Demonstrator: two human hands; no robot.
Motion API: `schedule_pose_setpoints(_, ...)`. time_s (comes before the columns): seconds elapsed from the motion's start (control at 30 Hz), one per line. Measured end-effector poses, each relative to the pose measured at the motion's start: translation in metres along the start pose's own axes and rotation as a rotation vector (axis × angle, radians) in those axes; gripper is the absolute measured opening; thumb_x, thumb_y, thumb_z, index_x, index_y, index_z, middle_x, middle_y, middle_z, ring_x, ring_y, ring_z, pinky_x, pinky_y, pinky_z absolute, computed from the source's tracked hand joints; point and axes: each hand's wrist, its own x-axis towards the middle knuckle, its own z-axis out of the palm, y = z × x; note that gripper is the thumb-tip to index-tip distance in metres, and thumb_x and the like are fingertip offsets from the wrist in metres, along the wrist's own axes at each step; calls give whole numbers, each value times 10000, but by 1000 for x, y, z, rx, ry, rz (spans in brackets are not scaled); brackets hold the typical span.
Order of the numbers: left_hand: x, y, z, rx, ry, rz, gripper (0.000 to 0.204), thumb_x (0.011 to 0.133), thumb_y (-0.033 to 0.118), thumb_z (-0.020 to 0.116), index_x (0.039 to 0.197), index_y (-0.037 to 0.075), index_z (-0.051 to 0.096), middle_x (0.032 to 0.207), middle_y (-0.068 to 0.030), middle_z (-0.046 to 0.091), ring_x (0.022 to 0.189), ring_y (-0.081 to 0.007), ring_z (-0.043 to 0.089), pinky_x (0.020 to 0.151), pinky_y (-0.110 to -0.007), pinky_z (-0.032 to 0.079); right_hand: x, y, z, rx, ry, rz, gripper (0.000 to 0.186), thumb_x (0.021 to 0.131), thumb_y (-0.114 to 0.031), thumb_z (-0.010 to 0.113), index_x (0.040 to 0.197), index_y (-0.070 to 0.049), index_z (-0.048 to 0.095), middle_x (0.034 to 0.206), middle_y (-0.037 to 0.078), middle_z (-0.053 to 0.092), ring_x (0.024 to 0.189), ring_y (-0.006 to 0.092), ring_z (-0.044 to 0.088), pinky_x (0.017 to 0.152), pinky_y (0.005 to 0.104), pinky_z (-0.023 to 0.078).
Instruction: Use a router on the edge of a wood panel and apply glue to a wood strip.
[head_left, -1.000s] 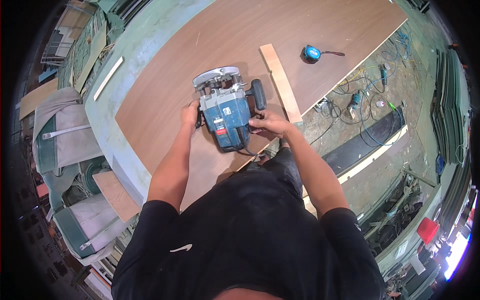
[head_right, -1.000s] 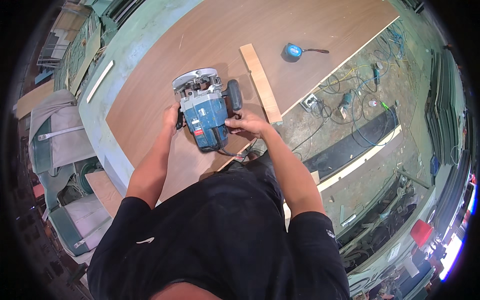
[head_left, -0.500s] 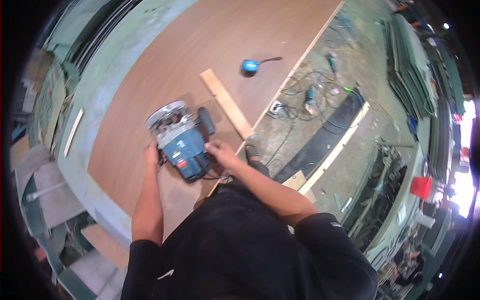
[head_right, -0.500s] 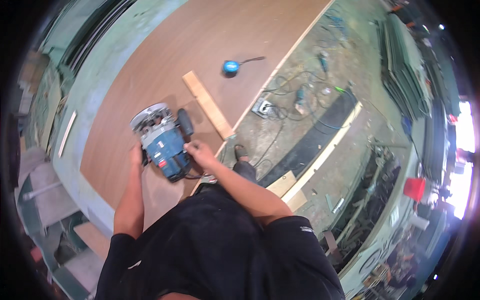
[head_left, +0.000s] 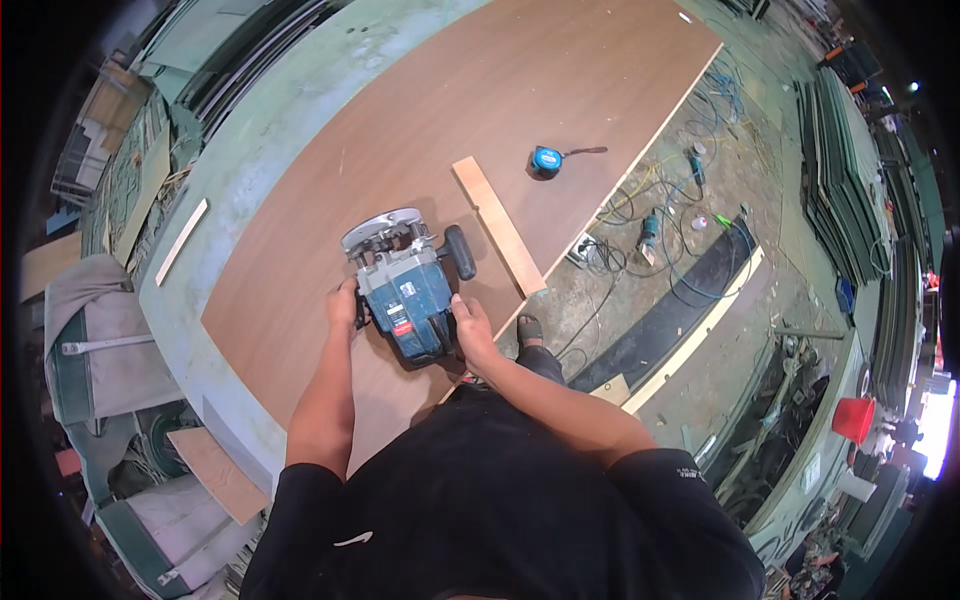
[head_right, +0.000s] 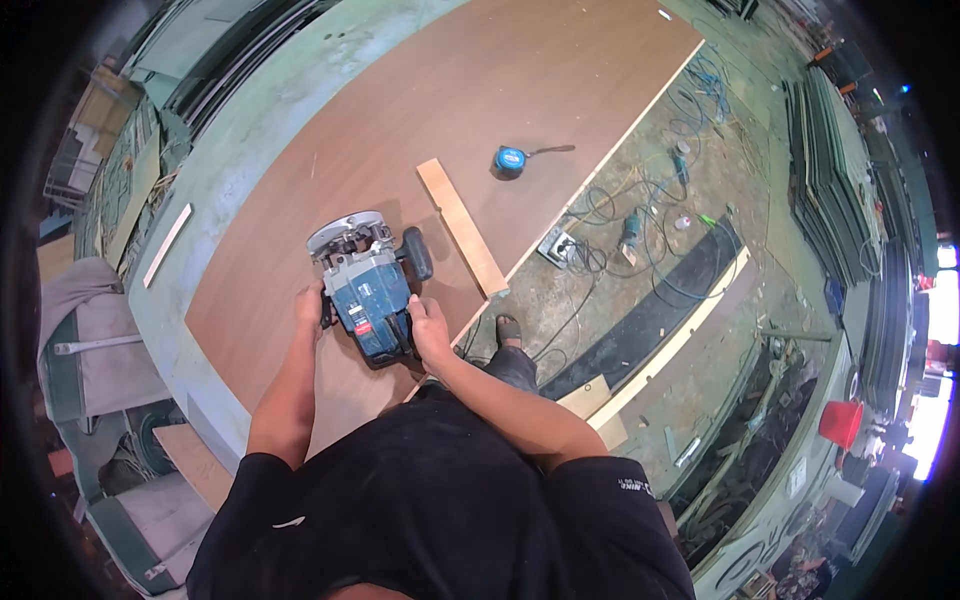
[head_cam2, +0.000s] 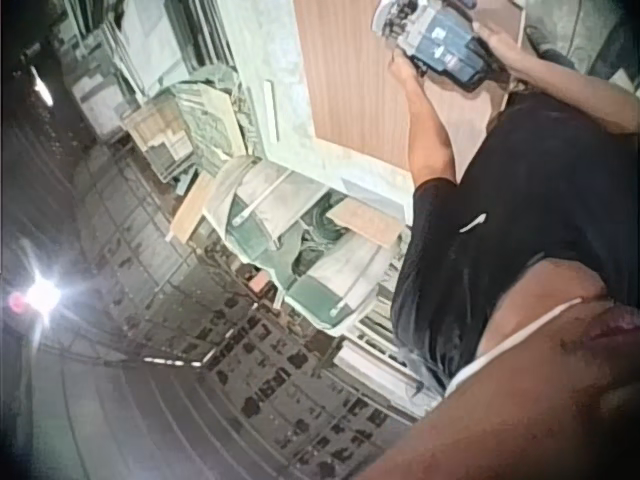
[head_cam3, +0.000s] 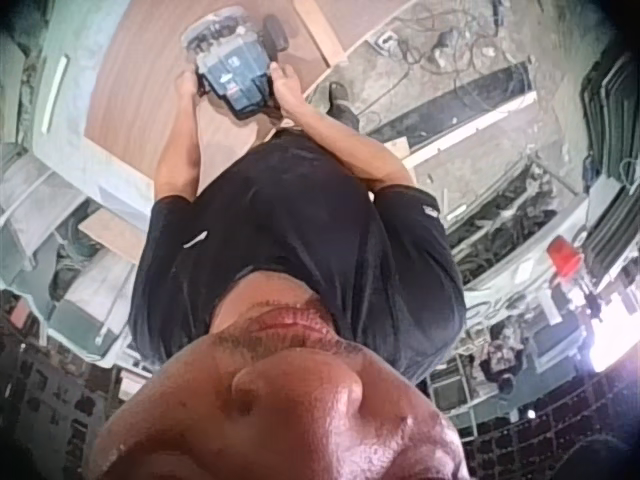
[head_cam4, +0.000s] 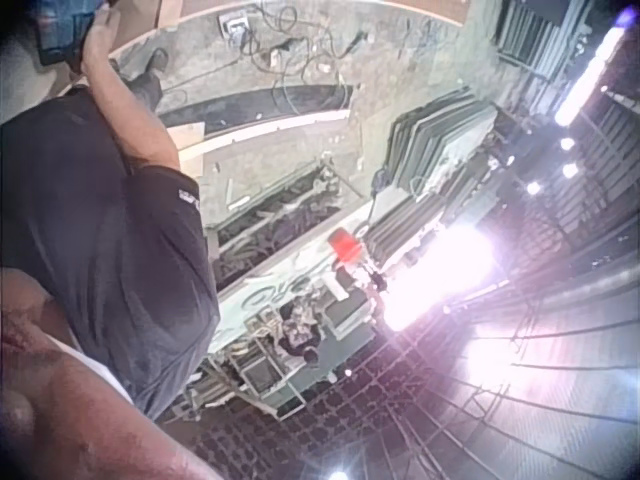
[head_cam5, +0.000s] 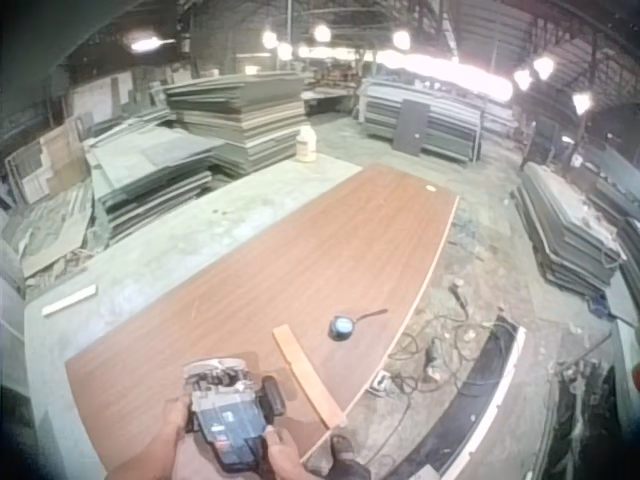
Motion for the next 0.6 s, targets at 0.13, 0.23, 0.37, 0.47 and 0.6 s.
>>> schedule_pose_setpoints(0.13, -1, -2, -2, -13, -31, 12, 324, 925, 339, 583, 923, 23, 653, 695, -97, 628, 490, -200, 588, 426, -373, 505, 0, 6, 7, 75, 31, 11, 334, 1079, -267, 512, 1092, 46, 627, 945, 153, 642, 907, 227, 594, 853, 365, 480)
schedule_pose_setpoints(0.23, 1, -10, -5, -47, 4, 43, 349, 937, 347, 590, 863, 14, 663, 665, -96, 612, 473, -206, 574, 418, -379, 462, 2, 13, 9, -84, 68, 31, 352, 1085, -272, 503, 1130, 52, 635, 997, 183, 667, 939, 271, 624, 895, 399, 493)
schedule_pose_setpoints(0.37, 8, -16, -2, -51, 29, 99, 431, 941, 434, 618, 771, 41, 656, 652, -55, 572, 520, -182, 546, 450, -369, 415, 1, 18, 6, -252, 205, -10, 501, 1051, -400, 558, 1260, 55, 585, 1116, 261, 674, 1040, 333, 648, 953, 454, 487)
schedule_pose_setpoints(0.47, 11, -16, -1, 6, 79, 183, 365, 916, 372, 620, 770, 39, 657, 666, -52, 590, 561, -154, 561, 495, -361, 456, 2, 19, 8, -207, 144, -2, 533, 1063, -452, 515, 1260, 29, 630, 1223, 241, 669, 1168, 363, 625, 1046, 449, 456)
schedule_pose_setpoints(0.6, 11, -16, -1, -164, -13, 43, 313, 920, 312, 610, 772, 38, 635, 599, -66, 571, 417, -200, 537, 369, -372, 421, 3, 20, 9, -254, 135, -81, 475, 1074, -434, 495, 1136, 20, 621, 1104, 263, 670, 1059, 407, 644, 957, 458, 475)
